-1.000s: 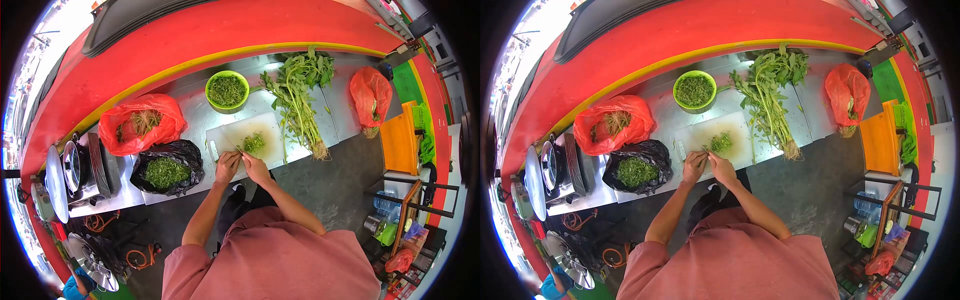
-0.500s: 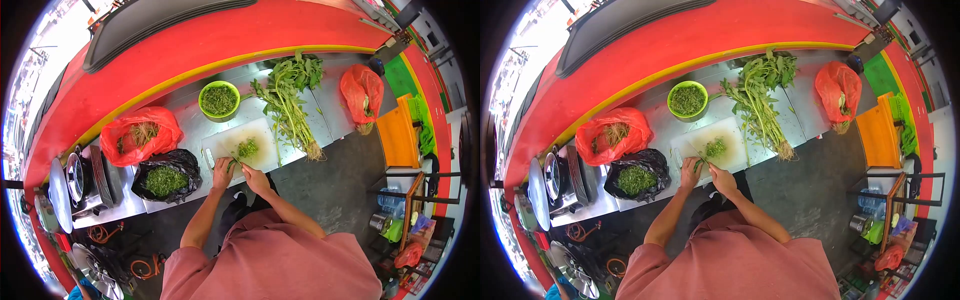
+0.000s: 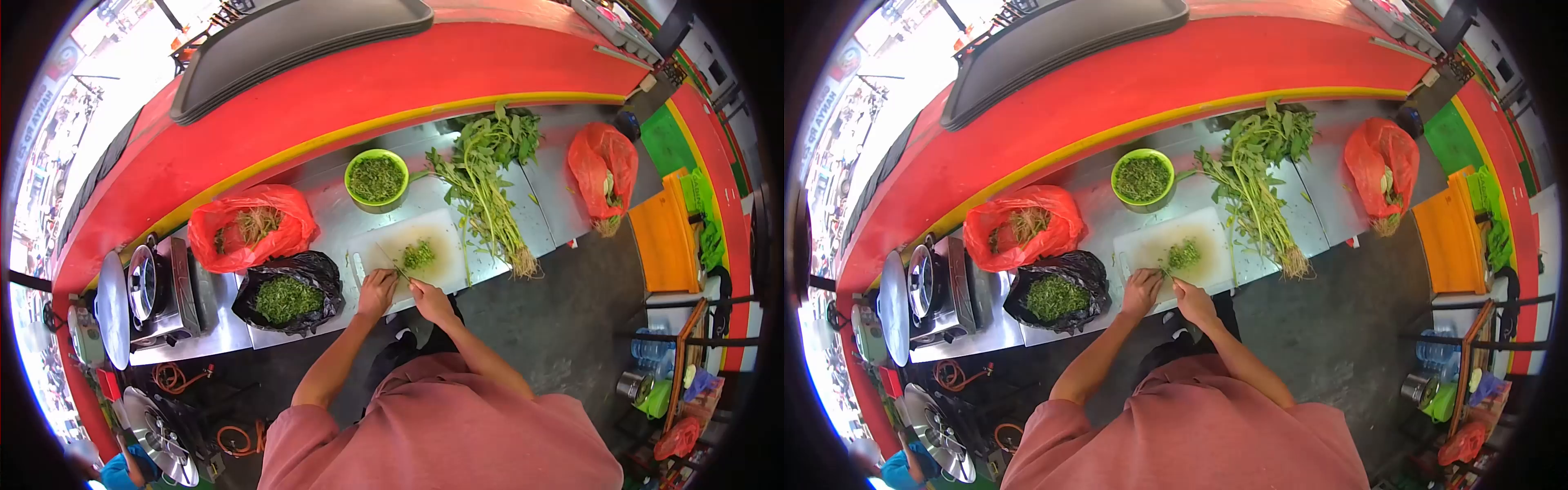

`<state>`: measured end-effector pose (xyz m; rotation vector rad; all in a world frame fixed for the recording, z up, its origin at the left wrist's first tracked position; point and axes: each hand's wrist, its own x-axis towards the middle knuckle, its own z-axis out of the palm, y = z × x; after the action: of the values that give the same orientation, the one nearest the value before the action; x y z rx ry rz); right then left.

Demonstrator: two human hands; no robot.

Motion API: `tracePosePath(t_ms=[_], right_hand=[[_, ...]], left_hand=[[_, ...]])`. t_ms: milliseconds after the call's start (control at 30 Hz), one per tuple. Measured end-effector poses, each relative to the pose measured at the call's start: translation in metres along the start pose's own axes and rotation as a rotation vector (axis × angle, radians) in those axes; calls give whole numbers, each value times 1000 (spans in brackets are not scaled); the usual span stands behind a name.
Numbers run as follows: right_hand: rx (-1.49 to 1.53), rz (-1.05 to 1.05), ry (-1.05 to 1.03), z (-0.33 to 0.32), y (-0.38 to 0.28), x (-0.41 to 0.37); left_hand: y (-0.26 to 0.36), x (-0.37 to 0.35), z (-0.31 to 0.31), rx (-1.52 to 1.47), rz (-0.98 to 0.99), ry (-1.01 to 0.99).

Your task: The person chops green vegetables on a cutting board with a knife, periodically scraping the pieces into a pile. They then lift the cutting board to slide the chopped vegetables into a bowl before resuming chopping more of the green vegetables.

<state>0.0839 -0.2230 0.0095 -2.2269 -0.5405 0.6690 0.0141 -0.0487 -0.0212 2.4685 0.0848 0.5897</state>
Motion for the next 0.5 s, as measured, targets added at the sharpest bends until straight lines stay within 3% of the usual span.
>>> tracePosePath(t_ms=[500], right_hand=[[13, 40, -56, -6, -9, -4]], left_hand=[[-5, -9, 12, -129, -105, 87]])
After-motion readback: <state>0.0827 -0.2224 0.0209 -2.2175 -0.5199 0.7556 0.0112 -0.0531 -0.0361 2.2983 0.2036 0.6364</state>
